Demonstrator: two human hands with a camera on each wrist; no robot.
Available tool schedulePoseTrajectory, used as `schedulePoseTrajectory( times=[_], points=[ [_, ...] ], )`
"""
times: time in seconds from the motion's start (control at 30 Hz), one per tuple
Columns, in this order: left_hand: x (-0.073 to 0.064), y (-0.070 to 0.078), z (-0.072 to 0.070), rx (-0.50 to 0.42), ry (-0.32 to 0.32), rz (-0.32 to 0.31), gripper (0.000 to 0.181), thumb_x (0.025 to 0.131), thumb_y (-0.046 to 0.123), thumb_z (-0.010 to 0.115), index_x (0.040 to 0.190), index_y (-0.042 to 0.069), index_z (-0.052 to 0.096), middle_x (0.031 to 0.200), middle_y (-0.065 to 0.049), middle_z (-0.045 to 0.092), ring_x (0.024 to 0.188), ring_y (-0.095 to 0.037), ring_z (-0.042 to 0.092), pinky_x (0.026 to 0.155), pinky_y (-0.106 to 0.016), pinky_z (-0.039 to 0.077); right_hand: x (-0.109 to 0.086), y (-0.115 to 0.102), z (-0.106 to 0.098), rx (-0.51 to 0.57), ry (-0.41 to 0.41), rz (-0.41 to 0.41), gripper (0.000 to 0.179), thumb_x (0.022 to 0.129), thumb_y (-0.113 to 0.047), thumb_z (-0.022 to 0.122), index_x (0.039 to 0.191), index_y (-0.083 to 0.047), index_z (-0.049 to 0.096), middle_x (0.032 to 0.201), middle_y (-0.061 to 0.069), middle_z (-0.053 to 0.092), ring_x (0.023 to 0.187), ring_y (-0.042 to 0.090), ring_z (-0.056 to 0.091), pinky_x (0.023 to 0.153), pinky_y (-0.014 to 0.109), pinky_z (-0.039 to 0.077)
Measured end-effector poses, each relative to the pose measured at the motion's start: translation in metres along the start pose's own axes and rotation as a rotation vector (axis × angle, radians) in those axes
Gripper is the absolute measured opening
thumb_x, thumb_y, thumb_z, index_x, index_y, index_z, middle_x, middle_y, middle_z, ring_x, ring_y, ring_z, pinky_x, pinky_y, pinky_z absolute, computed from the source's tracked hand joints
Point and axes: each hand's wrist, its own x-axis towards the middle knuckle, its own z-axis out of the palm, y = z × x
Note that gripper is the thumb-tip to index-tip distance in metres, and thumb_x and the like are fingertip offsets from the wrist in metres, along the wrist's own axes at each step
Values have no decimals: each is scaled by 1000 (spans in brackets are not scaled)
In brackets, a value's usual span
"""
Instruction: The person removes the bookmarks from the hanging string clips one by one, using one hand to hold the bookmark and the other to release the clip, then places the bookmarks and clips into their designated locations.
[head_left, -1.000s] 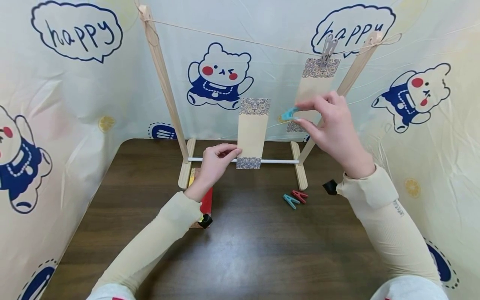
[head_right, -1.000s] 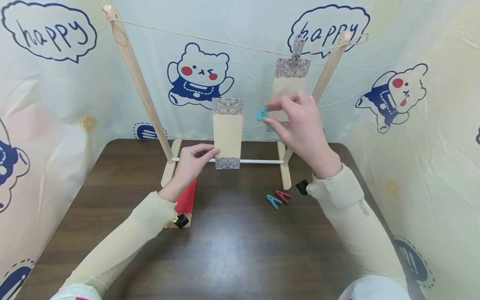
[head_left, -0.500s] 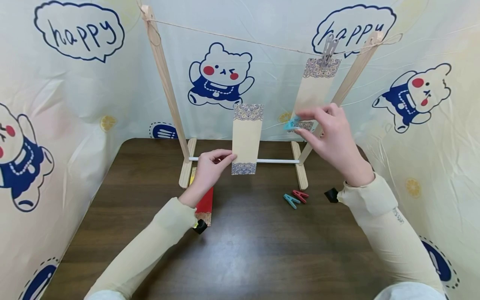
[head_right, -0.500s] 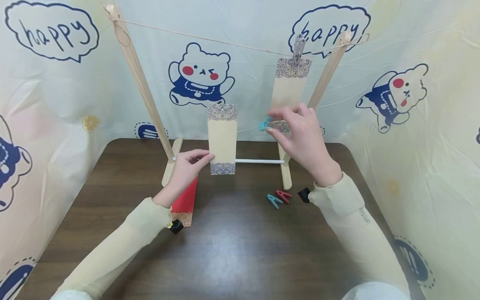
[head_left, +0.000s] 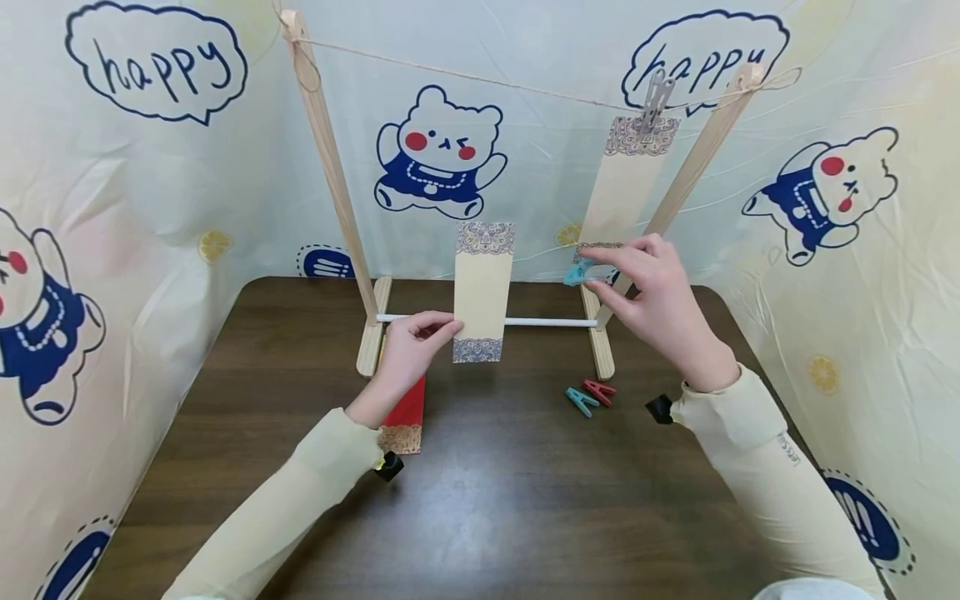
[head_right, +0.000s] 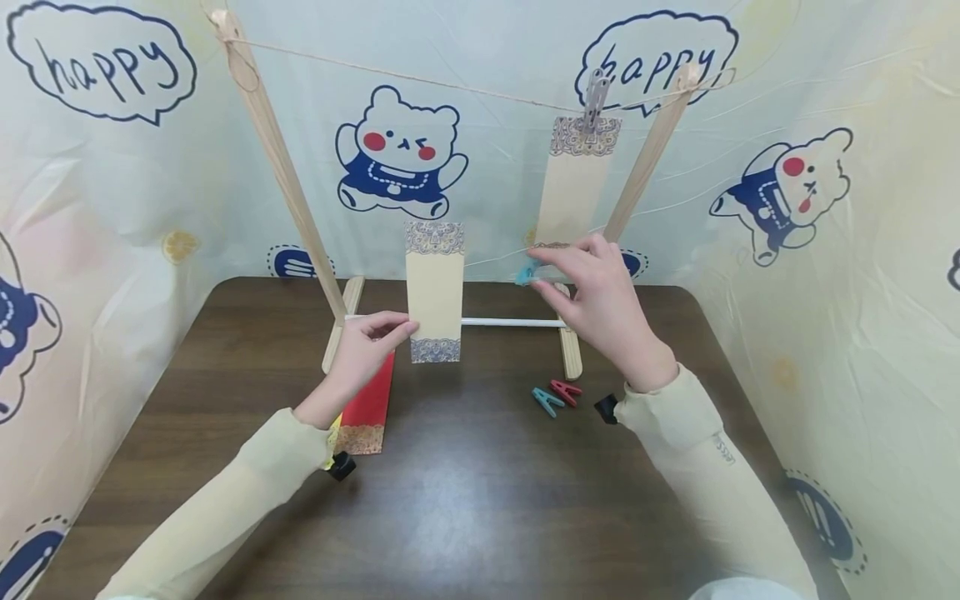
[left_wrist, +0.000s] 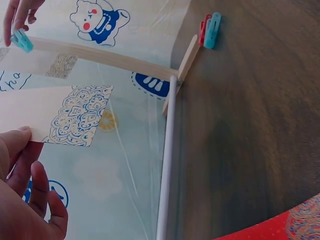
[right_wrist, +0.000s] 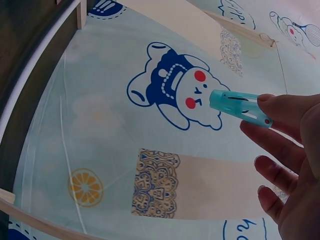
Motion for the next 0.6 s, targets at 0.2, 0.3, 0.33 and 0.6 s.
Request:
schedulePoseTrajectory(
  times=[0.2, 0.3, 0.33, 0.6],
  points=[
    [-6, -5, -5, 23, -16, -29, 21, 95, 18, 78, 110, 4, 81, 100, -15, 77, 81, -17, 60, 68, -20, 48, -10, 0, 3, 6, -18, 52, 38, 84, -2, 85, 121, -3, 75, 100, 12, 76, 90, 32, 50, 83, 45, 35],
    [-8, -7, -7, 4, -14, -39, 19, 95, 17, 79, 108, 4, 81, 98, -15, 77, 79, -15, 59, 66, -20, 47, -14, 1, 3, 3, -13, 65, 38, 84, 0, 84, 120, -3, 74, 96, 12, 73, 90, 31, 50, 81, 43, 36],
    [-9, -7, -8, -1, -14, -43, 18, 95, 17, 79, 108, 4, 81, 97, -14, 77, 78, -15, 59, 65, -20, 46, -15, 2, 4, 3, -12, 70, 38, 84, 0, 84, 120, -3, 74, 94, 13, 72, 89, 31, 50, 80, 43, 36],
    [-19, -11, -15, 30, -29, -75, 21, 95, 20, 78, 110, 6, 81, 95, -7, 76, 79, -17, 59, 66, -22, 49, -30, 4, 10, 31, -56, 133, 38, 85, 2, 82, 122, -3, 73, 101, 12, 72, 92, 30, 52, 80, 40, 36]
  ],
)
